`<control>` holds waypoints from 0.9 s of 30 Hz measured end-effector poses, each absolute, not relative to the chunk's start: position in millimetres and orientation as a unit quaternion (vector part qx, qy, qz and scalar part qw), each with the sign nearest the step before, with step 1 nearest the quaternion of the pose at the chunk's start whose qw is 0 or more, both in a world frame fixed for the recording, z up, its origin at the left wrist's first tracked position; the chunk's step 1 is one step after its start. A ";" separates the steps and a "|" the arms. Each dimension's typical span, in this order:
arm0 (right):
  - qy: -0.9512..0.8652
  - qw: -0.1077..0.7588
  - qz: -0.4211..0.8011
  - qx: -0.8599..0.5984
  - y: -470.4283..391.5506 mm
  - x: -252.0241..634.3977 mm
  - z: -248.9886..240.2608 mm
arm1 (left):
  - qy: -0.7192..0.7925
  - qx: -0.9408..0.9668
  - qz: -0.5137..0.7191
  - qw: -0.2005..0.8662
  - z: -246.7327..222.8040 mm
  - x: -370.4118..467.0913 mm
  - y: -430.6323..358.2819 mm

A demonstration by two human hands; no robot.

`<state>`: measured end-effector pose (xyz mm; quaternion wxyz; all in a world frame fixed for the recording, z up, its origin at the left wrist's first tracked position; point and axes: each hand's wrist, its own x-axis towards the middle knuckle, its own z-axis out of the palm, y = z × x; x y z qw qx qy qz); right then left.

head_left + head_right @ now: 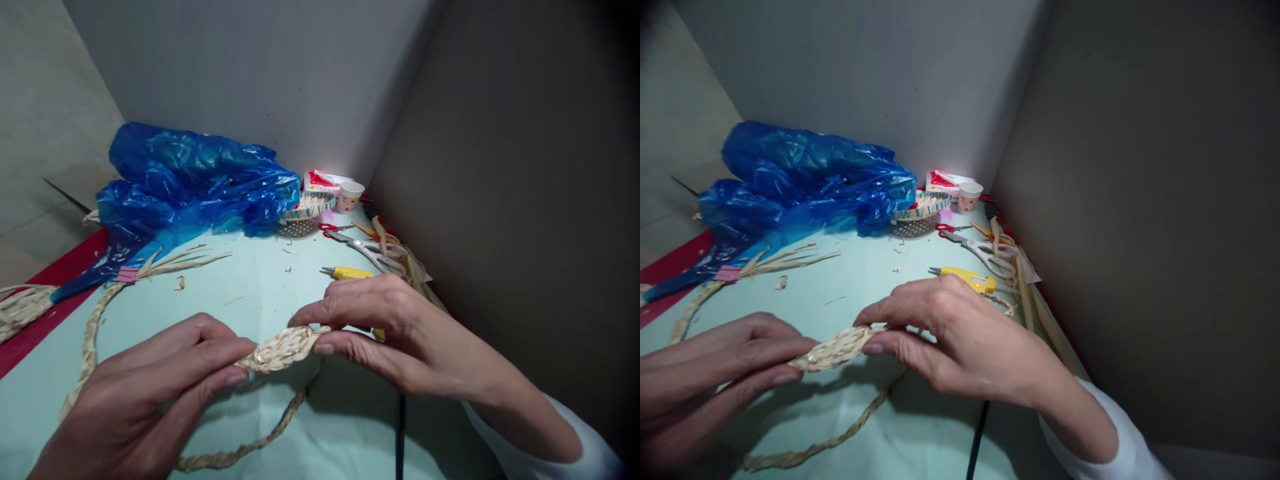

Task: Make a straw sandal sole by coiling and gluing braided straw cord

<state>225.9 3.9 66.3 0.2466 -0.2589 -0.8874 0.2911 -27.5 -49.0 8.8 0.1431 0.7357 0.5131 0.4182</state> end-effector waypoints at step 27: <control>-0.890 0.289 0.232 -0.265 -9.0 232.9 51.7 | 0.529 0.713 0.425 0.177 -3.3 -5.1 -52.0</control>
